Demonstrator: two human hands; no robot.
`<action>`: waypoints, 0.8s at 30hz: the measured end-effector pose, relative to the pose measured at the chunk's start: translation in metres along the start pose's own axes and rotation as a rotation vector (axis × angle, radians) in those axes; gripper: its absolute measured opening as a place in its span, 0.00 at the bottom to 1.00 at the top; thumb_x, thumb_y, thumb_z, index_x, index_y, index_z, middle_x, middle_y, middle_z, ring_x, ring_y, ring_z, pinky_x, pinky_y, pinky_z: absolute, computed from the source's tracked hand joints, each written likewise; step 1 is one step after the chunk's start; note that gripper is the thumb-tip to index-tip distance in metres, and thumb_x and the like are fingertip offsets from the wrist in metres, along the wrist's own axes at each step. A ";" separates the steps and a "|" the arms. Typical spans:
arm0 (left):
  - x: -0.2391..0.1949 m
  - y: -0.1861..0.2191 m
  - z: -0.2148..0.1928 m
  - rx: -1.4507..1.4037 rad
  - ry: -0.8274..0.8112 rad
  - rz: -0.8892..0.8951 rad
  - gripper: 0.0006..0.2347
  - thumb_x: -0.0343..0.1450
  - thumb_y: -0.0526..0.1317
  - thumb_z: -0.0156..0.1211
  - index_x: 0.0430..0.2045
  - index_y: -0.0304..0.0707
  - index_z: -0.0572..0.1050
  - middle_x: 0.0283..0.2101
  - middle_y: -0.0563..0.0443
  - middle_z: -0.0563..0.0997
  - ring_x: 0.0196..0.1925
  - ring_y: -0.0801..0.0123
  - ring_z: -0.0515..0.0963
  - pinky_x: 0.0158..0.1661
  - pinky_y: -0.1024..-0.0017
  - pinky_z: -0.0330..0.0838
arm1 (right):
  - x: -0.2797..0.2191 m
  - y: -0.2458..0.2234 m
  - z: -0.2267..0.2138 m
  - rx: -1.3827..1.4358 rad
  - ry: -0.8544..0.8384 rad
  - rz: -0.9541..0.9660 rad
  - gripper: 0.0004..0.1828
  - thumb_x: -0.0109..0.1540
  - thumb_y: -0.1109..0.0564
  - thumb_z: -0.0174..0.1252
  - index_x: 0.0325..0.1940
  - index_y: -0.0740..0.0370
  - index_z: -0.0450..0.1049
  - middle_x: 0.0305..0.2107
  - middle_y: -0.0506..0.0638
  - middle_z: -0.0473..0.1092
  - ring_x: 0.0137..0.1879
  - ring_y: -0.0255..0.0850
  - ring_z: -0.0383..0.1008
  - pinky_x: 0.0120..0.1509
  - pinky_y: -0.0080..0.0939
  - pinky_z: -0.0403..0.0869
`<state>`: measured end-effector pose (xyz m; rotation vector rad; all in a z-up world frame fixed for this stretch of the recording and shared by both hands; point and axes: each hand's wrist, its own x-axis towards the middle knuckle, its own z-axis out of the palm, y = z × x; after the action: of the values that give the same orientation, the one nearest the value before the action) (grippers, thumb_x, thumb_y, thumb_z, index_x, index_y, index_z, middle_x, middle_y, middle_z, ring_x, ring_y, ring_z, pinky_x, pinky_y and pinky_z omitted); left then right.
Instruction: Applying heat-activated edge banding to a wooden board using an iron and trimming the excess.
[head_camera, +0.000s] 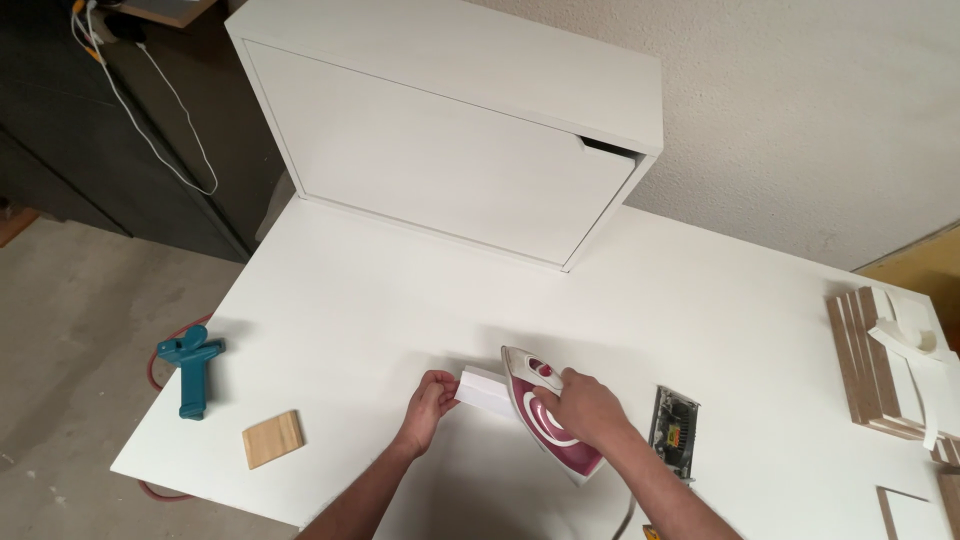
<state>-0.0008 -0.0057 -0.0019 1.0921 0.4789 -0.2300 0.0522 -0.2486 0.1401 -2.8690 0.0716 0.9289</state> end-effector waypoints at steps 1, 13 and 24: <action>-0.002 0.002 0.002 0.001 -0.001 0.002 0.15 0.69 0.37 0.37 0.43 0.33 0.70 0.48 0.38 0.81 0.53 0.61 0.80 0.62 0.66 0.74 | -0.002 -0.008 -0.002 0.002 0.002 0.000 0.32 0.66 0.26 0.43 0.50 0.55 0.68 0.42 0.52 0.76 0.46 0.51 0.77 0.48 0.50 0.73; 0.002 -0.006 0.000 -0.021 0.012 -0.005 0.14 0.68 0.38 0.39 0.41 0.34 0.71 0.42 0.44 0.78 0.48 0.64 0.78 0.58 0.67 0.75 | -0.001 -0.095 -0.005 0.014 -0.022 -0.120 0.28 0.67 0.31 0.45 0.53 0.56 0.68 0.45 0.50 0.75 0.50 0.50 0.75 0.51 0.50 0.72; -0.005 0.007 0.006 0.002 0.036 -0.033 0.15 0.68 0.37 0.37 0.41 0.33 0.71 0.48 0.39 0.81 0.53 0.61 0.80 0.62 0.67 0.74 | -0.001 0.011 0.001 0.007 0.013 -0.013 0.32 0.66 0.26 0.44 0.51 0.55 0.69 0.43 0.53 0.77 0.48 0.53 0.78 0.49 0.51 0.74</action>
<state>-0.0012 -0.0081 0.0078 1.0919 0.5295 -0.2405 0.0500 -0.2591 0.1392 -2.8659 0.0566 0.9067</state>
